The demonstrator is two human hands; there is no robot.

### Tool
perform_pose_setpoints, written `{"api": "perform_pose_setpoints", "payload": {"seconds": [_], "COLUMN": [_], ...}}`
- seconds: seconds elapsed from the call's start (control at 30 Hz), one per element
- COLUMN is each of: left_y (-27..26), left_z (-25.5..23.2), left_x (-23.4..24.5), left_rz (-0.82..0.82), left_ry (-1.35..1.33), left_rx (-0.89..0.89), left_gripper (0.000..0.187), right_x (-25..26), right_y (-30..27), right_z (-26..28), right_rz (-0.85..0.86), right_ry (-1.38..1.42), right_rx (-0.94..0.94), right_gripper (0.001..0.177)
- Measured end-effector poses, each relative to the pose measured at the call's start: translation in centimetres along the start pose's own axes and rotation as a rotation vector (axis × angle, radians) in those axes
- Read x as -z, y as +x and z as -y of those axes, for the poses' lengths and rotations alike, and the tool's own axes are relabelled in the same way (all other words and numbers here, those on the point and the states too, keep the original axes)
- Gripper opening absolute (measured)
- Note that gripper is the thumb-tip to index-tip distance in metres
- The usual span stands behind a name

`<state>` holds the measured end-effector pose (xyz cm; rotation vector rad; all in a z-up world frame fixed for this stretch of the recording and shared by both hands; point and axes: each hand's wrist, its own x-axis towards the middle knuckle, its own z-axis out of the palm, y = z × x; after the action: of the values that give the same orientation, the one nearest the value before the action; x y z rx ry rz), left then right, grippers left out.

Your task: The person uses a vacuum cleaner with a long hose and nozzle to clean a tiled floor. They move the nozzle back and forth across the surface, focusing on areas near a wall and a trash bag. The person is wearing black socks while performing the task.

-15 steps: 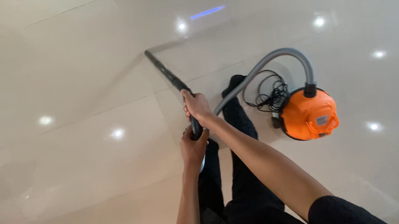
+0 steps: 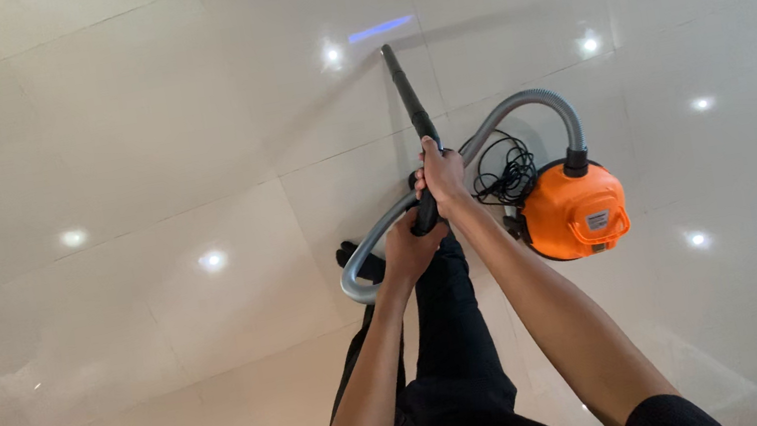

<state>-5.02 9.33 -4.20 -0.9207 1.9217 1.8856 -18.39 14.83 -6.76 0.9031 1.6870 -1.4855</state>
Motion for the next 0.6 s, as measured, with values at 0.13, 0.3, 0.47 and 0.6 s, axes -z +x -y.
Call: {"api": "perform_pose_setpoints", "payload": {"seconds": [0.13,0.3,0.47,0.6], "left_y": [-1.7,-5.0,-6.8,-7.6], "left_z": [0.7,1.7,2.7,2.1], "left_x": [1.8,5.4,8.1,9.1], "left_rz": [-0.039,-0.093,-0.264,-0.382], "left_ry": [-0.119,-0.263,-0.398,-0.286], "left_rx": [0.141,0.211,0.214,0.276], "left_gripper": [0.03,0.023,0.018,0.018], "right_x": [-2.4,-6.5,-11.5,-13.6], "right_y": [-1.1,-3.6,-6.3,-6.9], "right_z": [-1.8,-5.0,-5.8,-6.2], "right_rz": [0.033,0.201,0.297,0.389], "right_ry": [-0.109,-0.173,-0.252,-0.287], "right_rx": [0.009,0.054,0.024,-0.044], "right_gripper": [0.037,0.042,0.046,0.04]}}
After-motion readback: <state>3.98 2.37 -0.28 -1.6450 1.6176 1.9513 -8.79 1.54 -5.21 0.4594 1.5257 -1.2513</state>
